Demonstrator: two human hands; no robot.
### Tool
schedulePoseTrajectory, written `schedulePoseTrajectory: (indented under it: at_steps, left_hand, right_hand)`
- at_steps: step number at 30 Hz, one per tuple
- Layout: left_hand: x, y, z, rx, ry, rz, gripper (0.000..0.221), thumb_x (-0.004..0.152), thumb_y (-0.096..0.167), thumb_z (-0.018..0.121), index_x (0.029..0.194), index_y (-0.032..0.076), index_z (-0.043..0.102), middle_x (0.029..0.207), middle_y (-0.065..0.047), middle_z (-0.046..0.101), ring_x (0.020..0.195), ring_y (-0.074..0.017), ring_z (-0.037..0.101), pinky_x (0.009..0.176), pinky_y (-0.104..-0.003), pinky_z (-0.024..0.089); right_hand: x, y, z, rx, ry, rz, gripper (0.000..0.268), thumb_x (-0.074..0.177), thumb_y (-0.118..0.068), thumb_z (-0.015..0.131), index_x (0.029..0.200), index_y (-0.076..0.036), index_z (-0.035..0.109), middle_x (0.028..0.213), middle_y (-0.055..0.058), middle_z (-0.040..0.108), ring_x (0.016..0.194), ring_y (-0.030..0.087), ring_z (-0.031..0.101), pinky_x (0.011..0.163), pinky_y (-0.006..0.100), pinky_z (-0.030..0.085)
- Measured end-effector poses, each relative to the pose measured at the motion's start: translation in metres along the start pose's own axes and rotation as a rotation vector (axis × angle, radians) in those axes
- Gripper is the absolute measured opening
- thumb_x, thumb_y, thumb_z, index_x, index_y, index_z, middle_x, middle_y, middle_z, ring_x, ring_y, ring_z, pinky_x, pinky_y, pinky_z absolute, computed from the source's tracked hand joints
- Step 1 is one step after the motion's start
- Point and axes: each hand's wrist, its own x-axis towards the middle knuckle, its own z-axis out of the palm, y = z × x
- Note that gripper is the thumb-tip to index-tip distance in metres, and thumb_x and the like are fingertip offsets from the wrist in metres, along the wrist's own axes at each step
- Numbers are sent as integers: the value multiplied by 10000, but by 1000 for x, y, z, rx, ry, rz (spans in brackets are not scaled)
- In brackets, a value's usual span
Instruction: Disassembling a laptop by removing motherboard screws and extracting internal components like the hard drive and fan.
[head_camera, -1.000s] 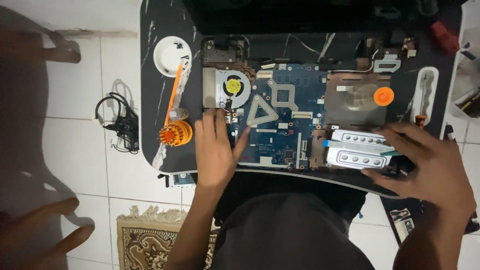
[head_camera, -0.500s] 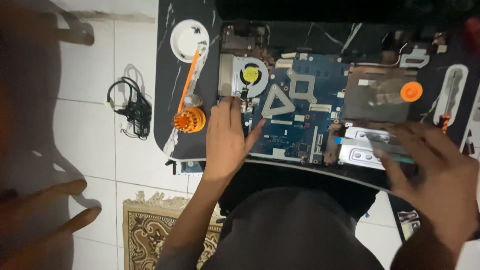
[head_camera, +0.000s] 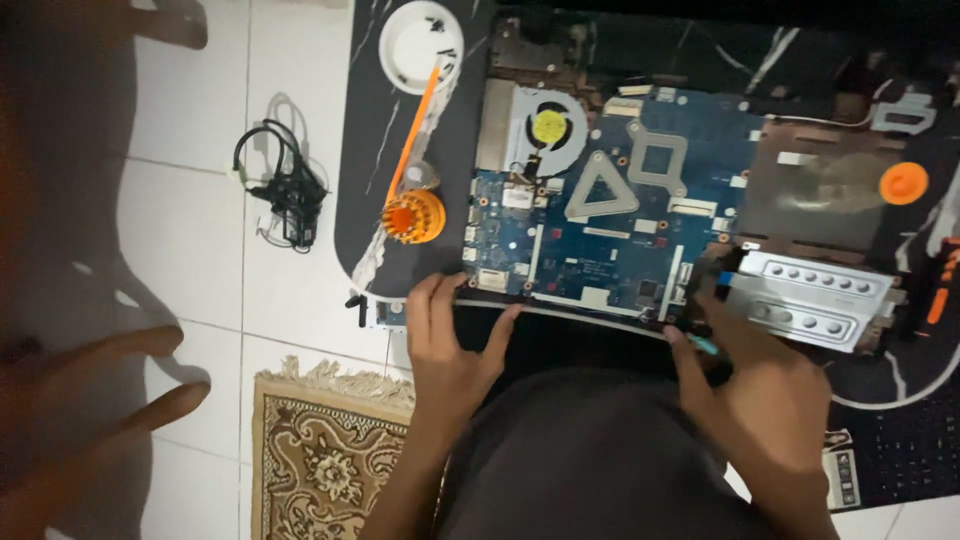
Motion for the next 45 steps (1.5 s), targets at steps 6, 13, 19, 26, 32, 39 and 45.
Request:
schedulePoseTrajectory:
  at_steps: [6,13,19,26,32,39,45]
  left_hand:
    - [5,3,-4,-16,29,16,486,786,154,903,1135,-52,633,1153,-189,615,949,-312,665,825,-370,565]
    - [7,-2,-3,24,28,71,444,781,158,920,1078,-29,647,1121,-178,602,859,-282,653,713,-348,562]
    - [5,3,-2,13,25,92,381,793,99,902,1068,-31,673,1136,-175,591,887,-269,652,725,-334,553]
    - [0,16,-1,-54,41,0,385,815,76,846,1106,-108,675,1182,-207,559,988,-305,635,870,-362,562]
    - [-15,16,5,-151,-19,-133,478,848,108,799,1250,-65,608,1259,-178,452,1135,-301,544,966,-359,490]
    - [-24,7,13,-264,-109,-217,589,891,148,766,1376,-28,483,1297,-154,365,1183,-276,473,1032,-374,473]
    - [-4,16,5,-34,-5,-82,472,817,141,865,1166,-9,585,1254,-203,503,1171,-350,535,1020,-425,440]
  right_hand:
    - [-7,7,8,-91,133,-142,384,899,-268,805,1211,-43,812,861,134,766,600,311,677,553,385,493]
    - [-7,5,9,-81,93,-53,371,887,-285,798,1195,-78,817,876,138,775,598,289,689,555,366,499]
    - [-6,9,12,98,167,-158,318,844,-111,839,1112,56,807,945,160,786,570,242,656,541,336,478]
    - [-2,6,10,172,69,-43,260,908,-128,795,1105,41,776,857,164,771,498,233,636,478,320,456]
    - [-7,5,9,338,-16,67,314,886,-115,780,1145,61,750,737,169,726,441,208,498,453,314,387]
    - [-6,-1,9,513,-100,213,255,913,-56,727,1143,53,732,769,183,717,552,195,569,517,291,444]
    - [-9,14,8,410,132,-20,219,882,45,759,1099,76,770,786,141,728,434,166,425,432,288,296]
